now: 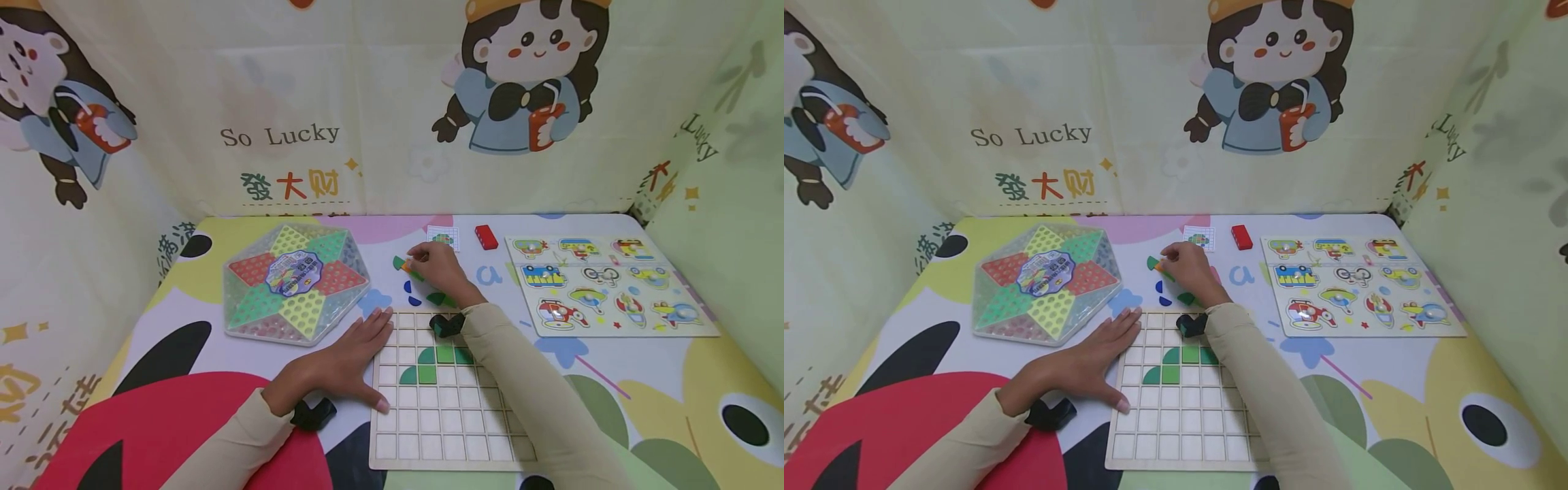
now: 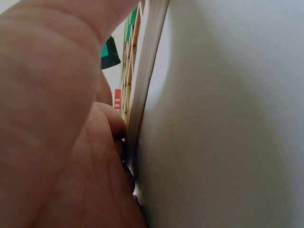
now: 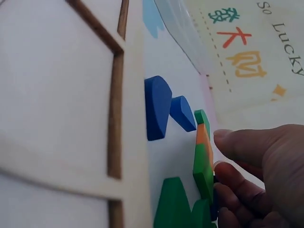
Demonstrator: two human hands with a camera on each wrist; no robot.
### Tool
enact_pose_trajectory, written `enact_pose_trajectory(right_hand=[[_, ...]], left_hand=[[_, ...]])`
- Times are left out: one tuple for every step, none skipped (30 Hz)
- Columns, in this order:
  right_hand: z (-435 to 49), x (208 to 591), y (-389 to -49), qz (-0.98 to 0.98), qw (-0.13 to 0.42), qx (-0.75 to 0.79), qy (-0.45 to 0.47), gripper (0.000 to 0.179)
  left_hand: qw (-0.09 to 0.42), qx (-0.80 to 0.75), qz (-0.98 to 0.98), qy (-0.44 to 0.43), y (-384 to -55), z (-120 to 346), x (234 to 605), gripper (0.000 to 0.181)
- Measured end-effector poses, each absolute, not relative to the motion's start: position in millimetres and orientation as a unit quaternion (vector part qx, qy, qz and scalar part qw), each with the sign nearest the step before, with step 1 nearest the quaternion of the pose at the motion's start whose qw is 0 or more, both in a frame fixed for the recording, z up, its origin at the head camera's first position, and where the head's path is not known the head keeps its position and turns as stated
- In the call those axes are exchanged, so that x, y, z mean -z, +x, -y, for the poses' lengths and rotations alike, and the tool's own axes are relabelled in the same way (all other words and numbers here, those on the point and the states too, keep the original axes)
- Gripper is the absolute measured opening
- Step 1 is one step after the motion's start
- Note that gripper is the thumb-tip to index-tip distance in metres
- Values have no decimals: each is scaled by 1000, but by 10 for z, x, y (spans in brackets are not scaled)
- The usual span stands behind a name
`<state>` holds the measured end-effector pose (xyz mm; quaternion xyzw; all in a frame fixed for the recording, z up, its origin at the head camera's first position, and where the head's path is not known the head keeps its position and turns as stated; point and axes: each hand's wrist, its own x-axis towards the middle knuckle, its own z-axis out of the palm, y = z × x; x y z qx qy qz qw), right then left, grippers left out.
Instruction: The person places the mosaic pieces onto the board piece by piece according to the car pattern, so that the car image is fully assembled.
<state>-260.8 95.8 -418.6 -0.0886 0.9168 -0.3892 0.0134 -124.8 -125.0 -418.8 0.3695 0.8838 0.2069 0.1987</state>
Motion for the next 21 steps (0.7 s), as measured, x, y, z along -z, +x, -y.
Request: enact_pose_trajectory(right_hand=[[-948, 4186, -2612, -917, 16, 389, -87, 22], [-940, 4184, -2614, -918, 18, 387, -85, 23], [-934, 4183, -2614, -919, 23, 384, -83, 24], [-929, 4183, -2614, -920, 28, 382, -81, 26], [-923, 4182, -2613, -921, 32, 379, -79, 27], [-919, 4178, -2608, -923, 36, 375, -77, 28], [-914, 4173, -2603, -925, 40, 371, -75, 30], [-911, 4169, -2598, -927, 43, 366, -73, 30], [-907, 4166, -2595, -928, 45, 362, -72, 31], [-902, 4165, -2593, -929, 47, 359, -72, 32], [-899, 4163, -2590, -930, 48, 356, -74, 32], [-899, 4164, -2587, -931, 49, 354, -76, 32], [-900, 4165, -2586, -931, 50, 354, -77, 31], [-903, 4167, -2585, -930, 49, 354, -81, 29], [-909, 4167, -2584, -929, 48, 358, -85, 28], [-919, 4166, -2582, -927, 46, 363, -87, 26], [-932, 4165, -2579, -925, 43, 367, -88, 24], [-947, 4161, -2577, -923, 38, 373, -90, 22], [-962, 4153, -2573, -919, 33, 383, -90, 21], [-979, 4141, -2568, -915, 27, 391, -90, 21], [-996, 4128, -2562, -912, 21, 399, -92, 20]], left_hand=[[199, -207, -884, 369, -1247, 1249, 4187, 124], [199, -206, -884, 369, -1246, 1248, 4186, 124], [199, -206, -884, 369, -1247, 1247, 4188, 124], [199, -207, -884, 369, -1246, 1246, 4186, 123], [200, -207, -884, 370, -1245, 1244, 4181, 123], [200, -207, -883, 370, -1245, 1242, 4179, 123], [199, -207, -883, 371, -1246, 1240, 4178, 123], [200, -207, -883, 371, -1247, 1237, 4175, 123], [200, -206, -883, 371, -1247, 1236, 4172, 123], [200, -206, -883, 371, -1247, 1234, 4168, 123], [199, -204, -884, 370, -1247, 1233, 4167, 123], [200, -204, -884, 370, -1247, 1233, 4166, 123], [201, -204, -884, 369, -1246, 1233, 4164, 124], [201, -204, -885, 368, -1245, 1234, 4162, 124], [201, -204, -885, 368, -1243, 1234, 4161, 124], [201, -204, -885, 367, -1242, 1236, 4160, 124], [202, -203, -885, 367, -1240, 1237, 4160, 124], [202, -203, -885, 367, -1239, 1238, 4160, 124], [201, -202, -886, 367, -1238, 1239, 4160, 124], [201, -201, -886, 367, -1237, 1241, 4161, 124], [201, -200, -886, 366, -1237, 1242, 4162, 124]])
